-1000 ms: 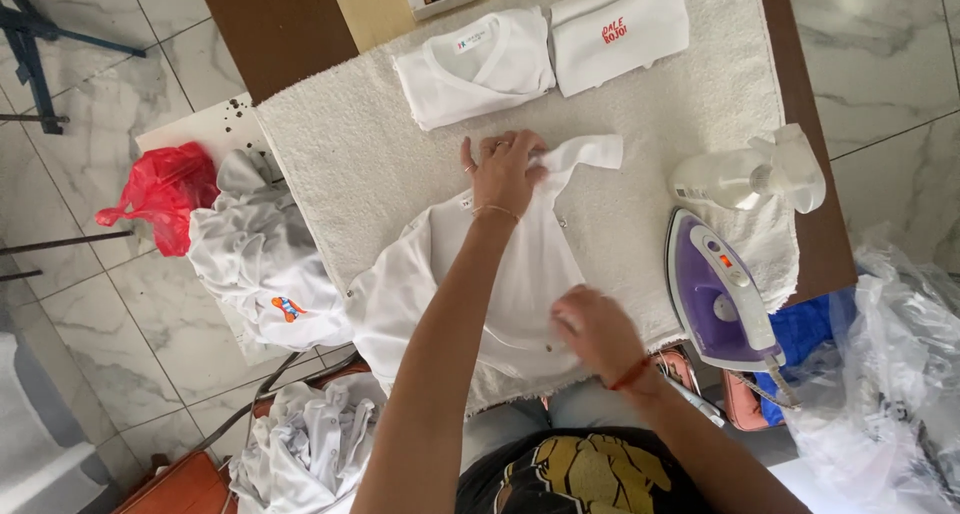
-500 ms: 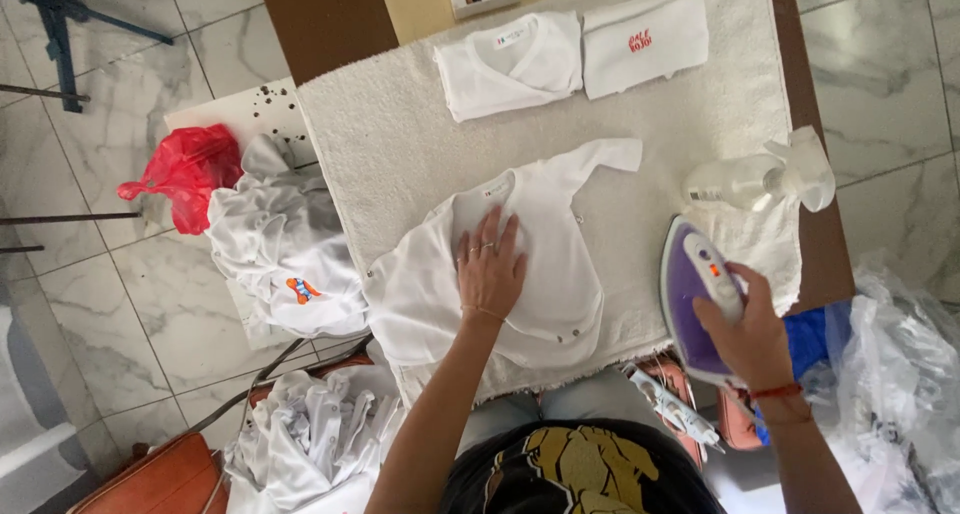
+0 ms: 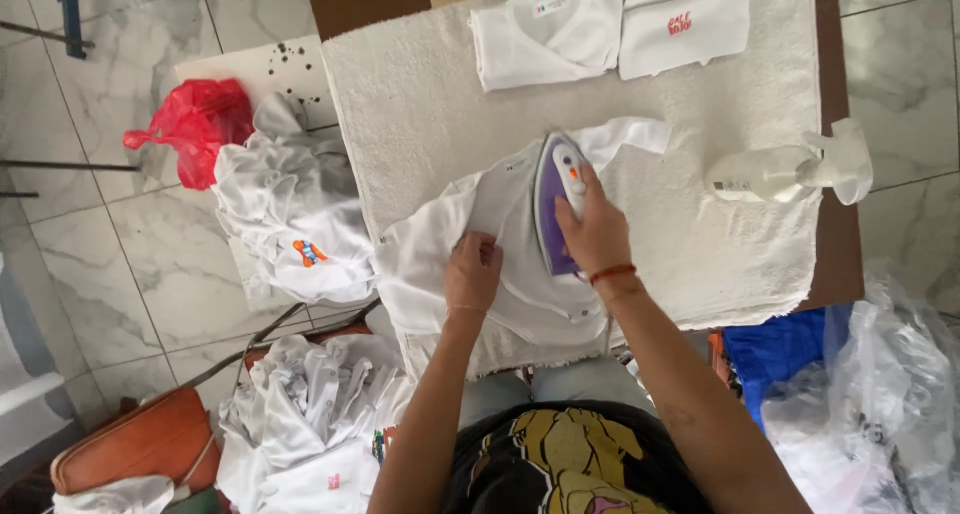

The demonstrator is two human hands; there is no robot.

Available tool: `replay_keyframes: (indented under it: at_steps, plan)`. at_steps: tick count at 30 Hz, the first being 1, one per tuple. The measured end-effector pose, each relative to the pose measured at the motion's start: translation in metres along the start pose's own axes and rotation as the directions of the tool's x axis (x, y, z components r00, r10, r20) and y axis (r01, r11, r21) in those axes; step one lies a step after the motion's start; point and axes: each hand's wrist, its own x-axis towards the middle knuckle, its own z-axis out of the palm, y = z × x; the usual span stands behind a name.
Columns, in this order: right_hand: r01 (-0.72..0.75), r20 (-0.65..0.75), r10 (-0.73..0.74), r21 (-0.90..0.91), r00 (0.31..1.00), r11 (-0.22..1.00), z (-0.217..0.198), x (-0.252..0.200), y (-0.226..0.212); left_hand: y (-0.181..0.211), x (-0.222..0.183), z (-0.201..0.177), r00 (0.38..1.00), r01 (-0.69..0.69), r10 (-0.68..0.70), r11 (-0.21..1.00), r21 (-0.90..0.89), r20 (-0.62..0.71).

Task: Ironing and folding baby onesies on a table

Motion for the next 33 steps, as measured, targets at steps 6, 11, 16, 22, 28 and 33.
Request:
replay_keyframes:
  at_steps: [6, 11, 16, 22, 28, 33]
  plan:
    - [-0.081, 0.095, 0.071, 0.105, 0.993, 0.991, 0.0, -0.023, 0.011, -0.002, 0.008, -0.006, 0.998, 0.04, -0.038, 0.999, -0.032, 0.052]
    - [-0.113, 0.138, 0.086, 0.198, 0.987, 0.974, 0.001, -0.016, 0.004, 0.001, 0.006, -0.012, 0.995, 0.08, -0.071, 0.988, -0.135, 0.072]
    - [-0.156, 0.103, 0.127, 0.354, 0.987, 0.922, 0.005, -0.022, -0.007, -0.005, 0.008, -0.012, 0.992, 0.101, -0.086, 0.978, -0.183, 0.091]
    - [-0.176, 0.118, 0.134, 0.766, 0.984, 0.618, 0.036, -0.037, -0.018, -0.021, 0.001, -0.017, 0.989, 0.124, -0.099, 0.957, -0.262, 0.108]
    - [-0.224, 0.114, 0.203, 0.693, 0.972, 0.685, 0.027, -0.033, -0.026, -0.025, -0.018, -0.039, 0.983, 0.184, -0.17, 0.911, -0.369, 0.071]
    - [-0.184, 0.294, 0.127, 0.174, 0.947, 0.967, -0.009, -0.022, 0.007, -0.027, -0.01, -0.038, 0.981, 0.193, -0.182, 0.942, -0.273, 0.064]
